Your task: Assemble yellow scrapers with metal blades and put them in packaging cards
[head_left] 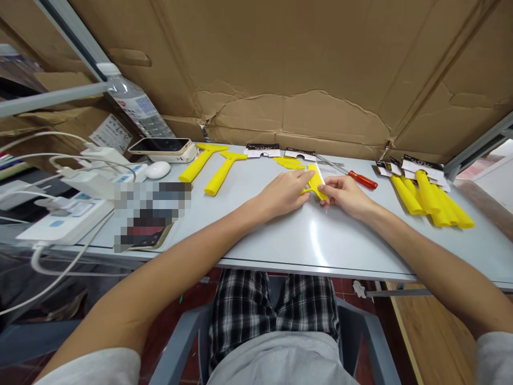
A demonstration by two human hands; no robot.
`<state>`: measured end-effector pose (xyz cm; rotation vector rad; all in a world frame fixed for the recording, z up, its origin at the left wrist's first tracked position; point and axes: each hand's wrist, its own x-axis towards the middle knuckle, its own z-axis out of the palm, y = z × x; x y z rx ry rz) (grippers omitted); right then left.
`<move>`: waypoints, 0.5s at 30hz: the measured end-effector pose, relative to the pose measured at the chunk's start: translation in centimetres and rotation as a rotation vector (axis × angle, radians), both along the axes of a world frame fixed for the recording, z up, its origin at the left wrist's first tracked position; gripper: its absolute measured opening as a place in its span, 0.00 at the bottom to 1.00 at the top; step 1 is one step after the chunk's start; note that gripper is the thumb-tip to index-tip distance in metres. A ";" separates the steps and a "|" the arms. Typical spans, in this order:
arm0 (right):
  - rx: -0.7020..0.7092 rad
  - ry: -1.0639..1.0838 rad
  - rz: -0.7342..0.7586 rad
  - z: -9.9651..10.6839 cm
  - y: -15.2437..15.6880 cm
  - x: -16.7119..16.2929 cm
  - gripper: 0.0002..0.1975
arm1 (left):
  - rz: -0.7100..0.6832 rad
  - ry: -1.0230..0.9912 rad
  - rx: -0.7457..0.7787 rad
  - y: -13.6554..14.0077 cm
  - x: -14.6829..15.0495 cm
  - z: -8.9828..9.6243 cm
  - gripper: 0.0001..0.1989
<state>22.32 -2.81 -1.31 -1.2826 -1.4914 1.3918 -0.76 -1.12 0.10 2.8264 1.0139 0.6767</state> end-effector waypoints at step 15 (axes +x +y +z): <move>0.025 -0.013 -0.160 0.9 1.2 1.2 0.38 | 0.091 -0.421 -0.479 1.7 -0.9 1.2 0.16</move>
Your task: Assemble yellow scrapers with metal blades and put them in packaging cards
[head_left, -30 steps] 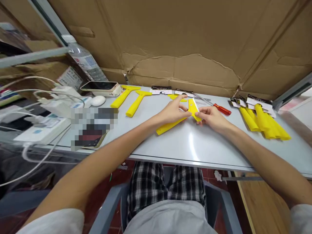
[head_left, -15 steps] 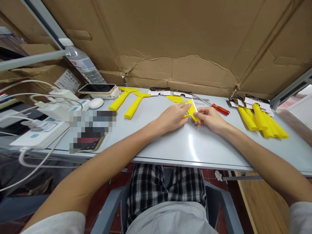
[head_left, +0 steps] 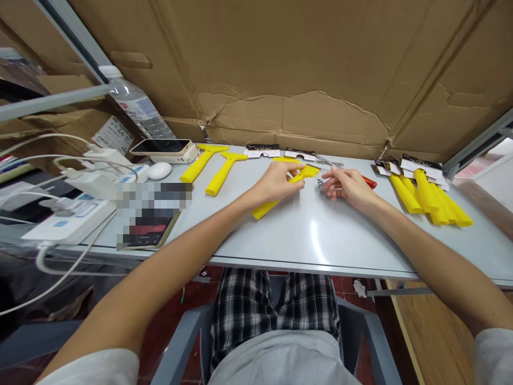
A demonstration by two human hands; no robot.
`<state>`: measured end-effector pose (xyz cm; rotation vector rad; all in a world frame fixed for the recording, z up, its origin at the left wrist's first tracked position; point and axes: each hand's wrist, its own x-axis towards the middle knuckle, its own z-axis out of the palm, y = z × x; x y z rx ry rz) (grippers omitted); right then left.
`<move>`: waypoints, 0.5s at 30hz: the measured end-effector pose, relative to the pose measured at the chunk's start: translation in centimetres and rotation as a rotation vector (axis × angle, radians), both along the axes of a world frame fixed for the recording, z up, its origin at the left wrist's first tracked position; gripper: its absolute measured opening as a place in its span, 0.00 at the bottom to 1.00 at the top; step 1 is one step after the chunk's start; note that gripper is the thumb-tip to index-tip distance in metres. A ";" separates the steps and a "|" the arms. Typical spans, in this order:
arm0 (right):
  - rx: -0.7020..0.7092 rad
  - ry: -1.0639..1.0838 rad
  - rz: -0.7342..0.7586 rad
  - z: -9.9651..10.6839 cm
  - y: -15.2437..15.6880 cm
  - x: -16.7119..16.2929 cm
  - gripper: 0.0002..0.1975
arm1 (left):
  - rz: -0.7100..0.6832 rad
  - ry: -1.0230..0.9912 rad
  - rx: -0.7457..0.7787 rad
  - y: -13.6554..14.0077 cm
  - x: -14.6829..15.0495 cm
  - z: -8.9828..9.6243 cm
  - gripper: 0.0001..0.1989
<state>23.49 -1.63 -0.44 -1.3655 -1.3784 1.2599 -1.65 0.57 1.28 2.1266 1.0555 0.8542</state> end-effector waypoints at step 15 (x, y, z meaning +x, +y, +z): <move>0.495 -0.826 0.200 -1.1 0.9 1.9 0.16 | -0.183 -0.505 -0.768 1.1 0.6 -1.0 0.10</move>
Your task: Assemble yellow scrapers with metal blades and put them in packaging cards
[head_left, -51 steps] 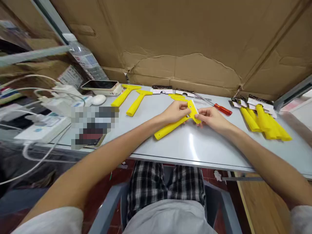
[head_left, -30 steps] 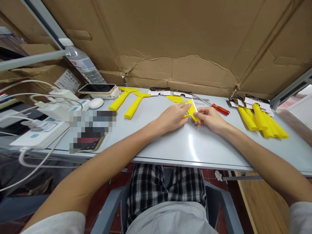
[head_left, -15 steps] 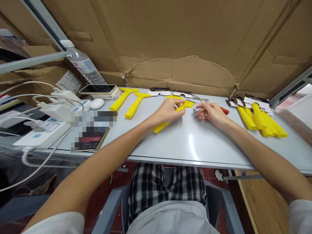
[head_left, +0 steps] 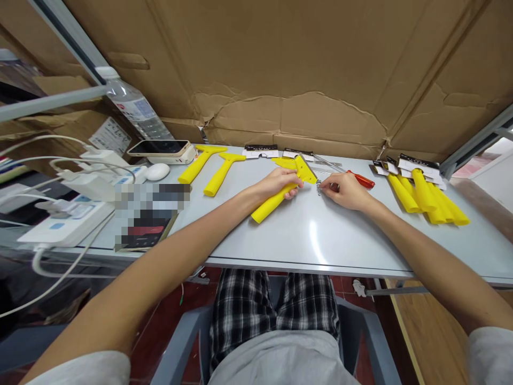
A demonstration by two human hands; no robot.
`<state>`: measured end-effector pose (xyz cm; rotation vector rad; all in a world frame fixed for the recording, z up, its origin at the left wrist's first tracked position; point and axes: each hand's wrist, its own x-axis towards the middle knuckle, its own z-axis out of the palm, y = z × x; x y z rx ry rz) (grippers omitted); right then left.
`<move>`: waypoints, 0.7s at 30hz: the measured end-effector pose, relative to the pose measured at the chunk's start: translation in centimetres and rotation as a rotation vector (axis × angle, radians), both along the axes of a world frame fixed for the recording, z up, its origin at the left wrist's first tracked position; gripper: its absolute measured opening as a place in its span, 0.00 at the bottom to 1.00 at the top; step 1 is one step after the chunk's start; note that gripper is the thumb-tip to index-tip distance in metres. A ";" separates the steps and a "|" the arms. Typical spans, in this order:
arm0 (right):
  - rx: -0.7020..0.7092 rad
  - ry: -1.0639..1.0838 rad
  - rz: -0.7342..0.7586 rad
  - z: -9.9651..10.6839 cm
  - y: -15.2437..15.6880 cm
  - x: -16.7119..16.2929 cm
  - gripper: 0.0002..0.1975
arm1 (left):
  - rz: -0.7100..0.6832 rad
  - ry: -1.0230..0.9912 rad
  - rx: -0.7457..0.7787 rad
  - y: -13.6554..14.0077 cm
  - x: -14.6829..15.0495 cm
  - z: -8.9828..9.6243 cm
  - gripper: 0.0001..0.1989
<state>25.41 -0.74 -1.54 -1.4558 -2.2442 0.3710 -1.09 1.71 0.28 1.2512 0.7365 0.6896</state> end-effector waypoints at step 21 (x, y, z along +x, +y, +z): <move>-0.067 0.005 0.024 0.5 -1.1 -1.1 0.10 | 0.111 0.002 0.034 -0.4 0.5 -0.6 0.05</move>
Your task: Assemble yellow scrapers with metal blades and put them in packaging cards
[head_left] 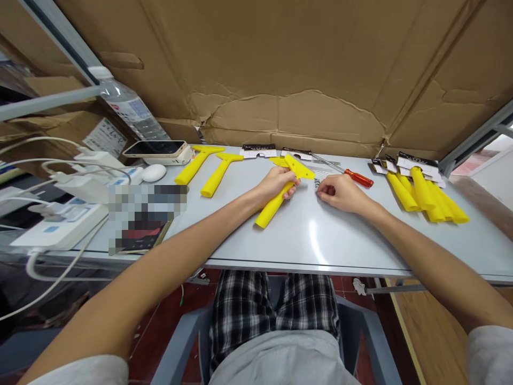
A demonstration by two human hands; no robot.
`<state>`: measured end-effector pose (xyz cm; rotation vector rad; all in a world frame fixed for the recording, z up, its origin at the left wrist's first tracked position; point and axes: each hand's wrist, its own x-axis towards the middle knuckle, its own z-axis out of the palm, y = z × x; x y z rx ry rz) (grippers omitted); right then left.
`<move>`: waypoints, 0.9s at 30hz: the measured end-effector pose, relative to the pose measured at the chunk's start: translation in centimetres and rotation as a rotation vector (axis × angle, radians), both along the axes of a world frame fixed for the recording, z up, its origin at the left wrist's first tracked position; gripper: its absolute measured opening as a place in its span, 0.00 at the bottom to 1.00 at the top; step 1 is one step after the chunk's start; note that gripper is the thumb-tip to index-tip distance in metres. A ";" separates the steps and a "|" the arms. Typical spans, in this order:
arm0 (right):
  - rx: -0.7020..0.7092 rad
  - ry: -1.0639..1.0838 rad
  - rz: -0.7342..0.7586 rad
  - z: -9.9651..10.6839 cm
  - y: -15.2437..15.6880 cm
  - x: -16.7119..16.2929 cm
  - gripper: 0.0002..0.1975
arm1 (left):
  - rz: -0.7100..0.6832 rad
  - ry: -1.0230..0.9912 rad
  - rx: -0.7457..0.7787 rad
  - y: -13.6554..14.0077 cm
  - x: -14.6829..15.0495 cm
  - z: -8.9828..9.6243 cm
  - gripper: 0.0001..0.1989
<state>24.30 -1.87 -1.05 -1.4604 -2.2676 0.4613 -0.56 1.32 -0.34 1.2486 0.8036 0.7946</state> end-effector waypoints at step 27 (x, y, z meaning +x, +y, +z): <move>0.009 0.759 -0.110 1.2 -1.3 -1.4 0.25 | -0.123 -0.136 -0.023 -2.0 0.5 1.1 0.10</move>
